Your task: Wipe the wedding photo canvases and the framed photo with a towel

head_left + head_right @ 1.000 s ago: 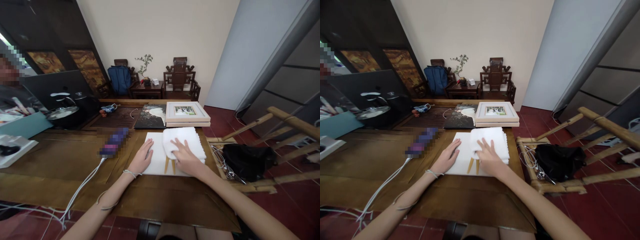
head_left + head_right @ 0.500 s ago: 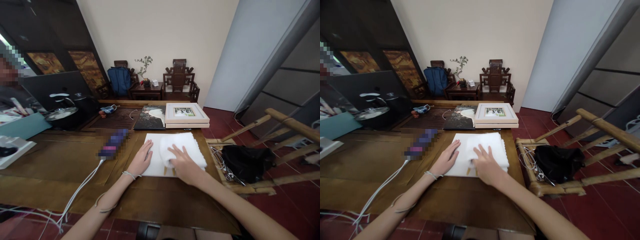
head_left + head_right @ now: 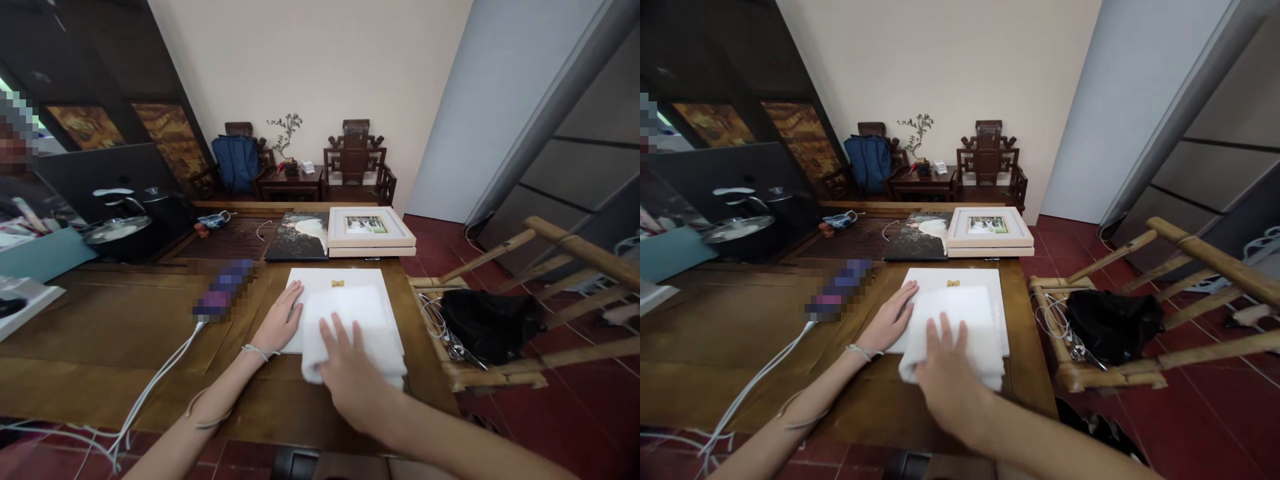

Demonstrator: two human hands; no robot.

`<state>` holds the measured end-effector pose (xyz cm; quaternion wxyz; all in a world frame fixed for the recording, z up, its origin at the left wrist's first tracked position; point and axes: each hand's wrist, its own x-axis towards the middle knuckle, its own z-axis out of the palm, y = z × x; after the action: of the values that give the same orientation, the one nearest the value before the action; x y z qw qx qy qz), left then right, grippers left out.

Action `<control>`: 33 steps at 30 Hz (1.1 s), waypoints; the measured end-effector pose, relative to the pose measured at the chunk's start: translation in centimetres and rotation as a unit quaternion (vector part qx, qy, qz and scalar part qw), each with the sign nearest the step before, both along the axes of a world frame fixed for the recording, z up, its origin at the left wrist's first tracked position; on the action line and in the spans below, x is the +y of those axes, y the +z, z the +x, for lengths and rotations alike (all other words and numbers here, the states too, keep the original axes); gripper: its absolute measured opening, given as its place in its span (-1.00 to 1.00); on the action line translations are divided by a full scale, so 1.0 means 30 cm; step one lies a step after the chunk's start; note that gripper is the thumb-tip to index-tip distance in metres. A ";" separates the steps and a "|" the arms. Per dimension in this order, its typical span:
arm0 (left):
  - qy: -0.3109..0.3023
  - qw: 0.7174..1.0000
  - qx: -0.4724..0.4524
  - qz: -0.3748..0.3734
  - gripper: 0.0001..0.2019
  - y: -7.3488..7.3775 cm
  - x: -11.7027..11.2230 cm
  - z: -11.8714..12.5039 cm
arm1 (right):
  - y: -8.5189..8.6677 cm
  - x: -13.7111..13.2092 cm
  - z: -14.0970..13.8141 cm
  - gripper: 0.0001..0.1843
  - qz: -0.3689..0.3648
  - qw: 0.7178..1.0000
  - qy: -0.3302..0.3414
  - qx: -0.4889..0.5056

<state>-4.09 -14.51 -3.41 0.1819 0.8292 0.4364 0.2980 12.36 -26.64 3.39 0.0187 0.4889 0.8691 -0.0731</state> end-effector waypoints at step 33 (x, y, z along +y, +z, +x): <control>-0.016 1.000 -0.021 -0.009 -0.56 -0.006 0.008 -0.012 | 0.004 0.066 0.021 -0.65 0.082 0.994 0.067 -0.007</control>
<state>-4.44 -14.26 -3.61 0.2031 0.8279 0.4218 0.3091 13.01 -24.67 3.53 -0.0103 0.4304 0.9026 0.0029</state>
